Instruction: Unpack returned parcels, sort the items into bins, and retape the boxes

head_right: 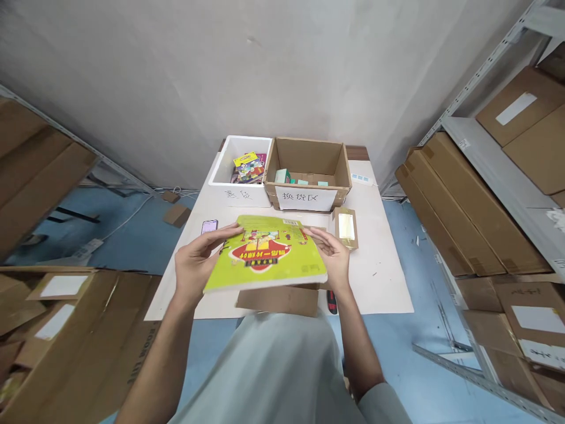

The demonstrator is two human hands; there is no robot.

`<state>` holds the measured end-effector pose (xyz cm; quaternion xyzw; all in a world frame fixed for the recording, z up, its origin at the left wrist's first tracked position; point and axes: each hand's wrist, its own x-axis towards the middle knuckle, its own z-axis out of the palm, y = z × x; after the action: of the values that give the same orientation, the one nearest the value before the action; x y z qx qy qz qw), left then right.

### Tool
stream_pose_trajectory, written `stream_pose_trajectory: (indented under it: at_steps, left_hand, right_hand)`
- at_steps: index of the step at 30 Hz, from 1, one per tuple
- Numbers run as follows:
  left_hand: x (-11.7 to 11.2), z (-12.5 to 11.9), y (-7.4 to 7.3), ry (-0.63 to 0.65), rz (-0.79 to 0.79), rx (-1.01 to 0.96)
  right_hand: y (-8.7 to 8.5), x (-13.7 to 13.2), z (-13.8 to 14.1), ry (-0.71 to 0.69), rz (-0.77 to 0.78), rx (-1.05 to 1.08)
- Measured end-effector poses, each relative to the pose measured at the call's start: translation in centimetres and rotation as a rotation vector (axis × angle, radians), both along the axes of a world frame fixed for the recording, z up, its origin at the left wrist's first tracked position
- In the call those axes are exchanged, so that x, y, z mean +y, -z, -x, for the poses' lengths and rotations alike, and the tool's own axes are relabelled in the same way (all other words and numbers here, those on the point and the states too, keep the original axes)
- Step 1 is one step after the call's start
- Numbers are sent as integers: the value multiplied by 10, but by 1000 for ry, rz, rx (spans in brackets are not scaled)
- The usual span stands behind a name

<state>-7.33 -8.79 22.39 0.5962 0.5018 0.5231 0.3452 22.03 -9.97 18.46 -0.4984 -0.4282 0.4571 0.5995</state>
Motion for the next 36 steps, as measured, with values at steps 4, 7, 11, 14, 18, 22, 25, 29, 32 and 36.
stream_pose_trajectory:
  at_steps: [4,7,11,14,18,22,25,29,32,36]
  left_hand:
    - [1,0,6,-67,56,17]
    - [1,3,10,8,131,55]
    - [-2,6,11,85,258,19]
    - [-3,10,9,78,303,16]
    - [-1,14,5,56,360,-56]
    - [6,16,-2,0,386,-36]
    - [13,15,-8,-35,416,7]
    - [23,14,-12,-30,518,-55]
    - [31,21,-11,1,548,-95]
    - [37,42,1,42,551,-129]
  right_hand:
    - [7,3,2,101,-2,-40]
    - [9,5,4,111,-21,-77]
    - [7,4,-1,29,15,-172]
    - [9,2,-9,-58,57,-194]
    - [13,4,-11,-169,89,-159]
    - [11,12,0,-110,108,-129]
    - [7,19,9,-51,133,-120]
    - [2,23,15,-45,195,-162]
    - [2,24,23,-57,225,-171]
    - [4,25,42,-56,249,-132]
